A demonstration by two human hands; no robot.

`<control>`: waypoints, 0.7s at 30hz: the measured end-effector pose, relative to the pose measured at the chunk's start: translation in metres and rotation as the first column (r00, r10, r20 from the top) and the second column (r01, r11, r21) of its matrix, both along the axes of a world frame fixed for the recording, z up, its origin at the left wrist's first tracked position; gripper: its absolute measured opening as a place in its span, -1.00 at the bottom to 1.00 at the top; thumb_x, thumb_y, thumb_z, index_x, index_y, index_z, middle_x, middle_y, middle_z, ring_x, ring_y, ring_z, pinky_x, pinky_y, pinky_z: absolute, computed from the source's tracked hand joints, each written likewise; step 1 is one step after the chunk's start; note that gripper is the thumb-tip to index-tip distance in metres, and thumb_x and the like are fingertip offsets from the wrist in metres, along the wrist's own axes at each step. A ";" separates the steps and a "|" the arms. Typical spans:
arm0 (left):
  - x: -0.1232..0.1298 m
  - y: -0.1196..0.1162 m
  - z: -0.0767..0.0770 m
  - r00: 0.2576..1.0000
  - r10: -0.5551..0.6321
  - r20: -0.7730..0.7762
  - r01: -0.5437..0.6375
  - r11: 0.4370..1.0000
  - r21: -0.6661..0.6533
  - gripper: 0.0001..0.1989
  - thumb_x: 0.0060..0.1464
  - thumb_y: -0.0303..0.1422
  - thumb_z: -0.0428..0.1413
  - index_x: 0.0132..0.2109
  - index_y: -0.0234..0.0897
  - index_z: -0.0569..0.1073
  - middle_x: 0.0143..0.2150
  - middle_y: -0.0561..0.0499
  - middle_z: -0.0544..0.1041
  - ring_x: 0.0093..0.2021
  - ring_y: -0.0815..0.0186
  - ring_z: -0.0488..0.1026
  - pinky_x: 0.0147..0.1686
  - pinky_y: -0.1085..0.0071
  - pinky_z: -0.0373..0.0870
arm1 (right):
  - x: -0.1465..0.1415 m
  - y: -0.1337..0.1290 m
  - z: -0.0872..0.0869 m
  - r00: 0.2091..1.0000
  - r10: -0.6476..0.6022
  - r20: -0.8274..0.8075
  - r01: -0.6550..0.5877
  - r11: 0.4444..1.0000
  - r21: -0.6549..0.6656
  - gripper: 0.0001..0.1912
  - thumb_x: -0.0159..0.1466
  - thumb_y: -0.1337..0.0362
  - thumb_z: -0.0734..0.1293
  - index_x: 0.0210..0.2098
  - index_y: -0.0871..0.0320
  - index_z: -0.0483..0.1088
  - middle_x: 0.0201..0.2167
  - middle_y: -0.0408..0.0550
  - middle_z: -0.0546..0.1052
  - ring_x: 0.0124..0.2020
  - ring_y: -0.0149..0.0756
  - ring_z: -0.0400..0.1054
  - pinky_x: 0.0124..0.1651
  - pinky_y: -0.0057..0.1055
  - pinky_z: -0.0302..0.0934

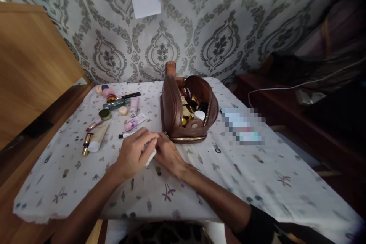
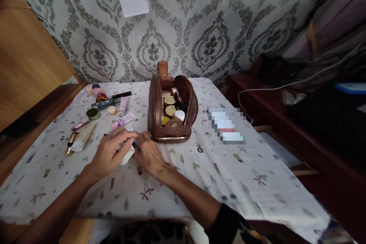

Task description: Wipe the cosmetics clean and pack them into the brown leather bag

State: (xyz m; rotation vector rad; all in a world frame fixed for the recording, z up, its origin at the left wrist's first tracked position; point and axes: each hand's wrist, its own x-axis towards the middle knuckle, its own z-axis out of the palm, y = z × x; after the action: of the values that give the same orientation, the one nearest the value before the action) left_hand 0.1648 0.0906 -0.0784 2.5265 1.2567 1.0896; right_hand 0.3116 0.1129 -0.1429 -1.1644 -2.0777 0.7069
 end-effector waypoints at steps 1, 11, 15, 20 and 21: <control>0.006 0.003 0.005 0.998 -0.030 -0.063 0.033 0.999 0.042 -0.77 0.30 -0.43 -0.04 -0.04 -0.26 0.50 -0.35 0.03 0.47 -0.36 0.36 0.44 -0.33 0.45 0.36 | 0.008 -0.003 0.006 1.000 0.001 0.022 -0.001 1.000 0.026 -0.76 0.22 0.42 0.31 -0.11 0.20 0.44 -0.19 0.01 0.48 -0.22 -0.26 0.39 -0.19 -0.39 0.29; 0.055 0.041 0.021 0.827 0.135 -0.545 0.012 0.966 0.258 -0.38 0.12 -0.57 -0.10 0.32 -0.17 0.22 -0.40 0.03 0.45 -0.46 0.27 0.41 -0.61 0.45 0.16 | 0.102 -0.010 0.072 0.942 -0.330 0.055 0.283 0.875 0.394 -0.67 0.38 0.30 0.19 0.10 0.19 0.36 -0.62 -0.23 0.45 -0.68 -0.47 0.25 -0.54 -0.51 0.05; 0.057 0.045 0.016 0.842 0.102 -0.529 0.028 0.972 0.232 -0.50 0.12 -0.58 -0.10 0.18 -0.19 0.34 -0.41 0.03 0.46 -0.46 0.27 0.43 -0.63 0.44 0.17 | 0.111 -0.001 0.066 0.944 -0.296 0.144 0.216 0.886 0.410 -0.79 0.38 0.33 0.20 -0.06 0.17 0.41 -0.60 -0.21 0.49 -0.66 -0.45 0.30 -0.55 -0.49 0.05; 0.054 0.048 0.011 0.891 0.003 -0.454 0.107 0.971 0.215 -0.56 0.23 -0.53 -0.09 0.21 -0.19 0.32 -0.43 0.05 0.46 -0.47 0.32 0.44 -0.59 0.46 0.26 | 0.123 -0.009 0.049 0.980 -0.179 0.093 0.117 0.879 0.462 -0.85 0.38 0.39 0.22 -0.08 0.15 0.38 -0.54 -0.19 0.53 -0.59 -0.43 0.36 -0.46 -0.45 0.20; 0.052 0.048 0.009 0.897 -0.019 -0.442 0.122 0.971 0.206 -0.55 0.23 -0.54 -0.08 0.23 -0.18 0.32 -0.43 0.05 0.46 -0.48 0.33 0.43 -0.58 0.47 0.28 | 0.126 -0.011 0.046 0.982 -0.169 0.082 0.111 0.876 0.468 -0.80 0.37 0.41 0.23 -0.03 0.14 0.37 -0.51 -0.18 0.54 -0.56 -0.42 0.39 -0.44 -0.44 0.24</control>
State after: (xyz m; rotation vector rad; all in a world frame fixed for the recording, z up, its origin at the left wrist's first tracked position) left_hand 0.2173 0.1388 -0.0692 3.0950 1.1663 0.7021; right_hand 0.4376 0.1021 -0.0966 -1.0824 -2.0764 0.0559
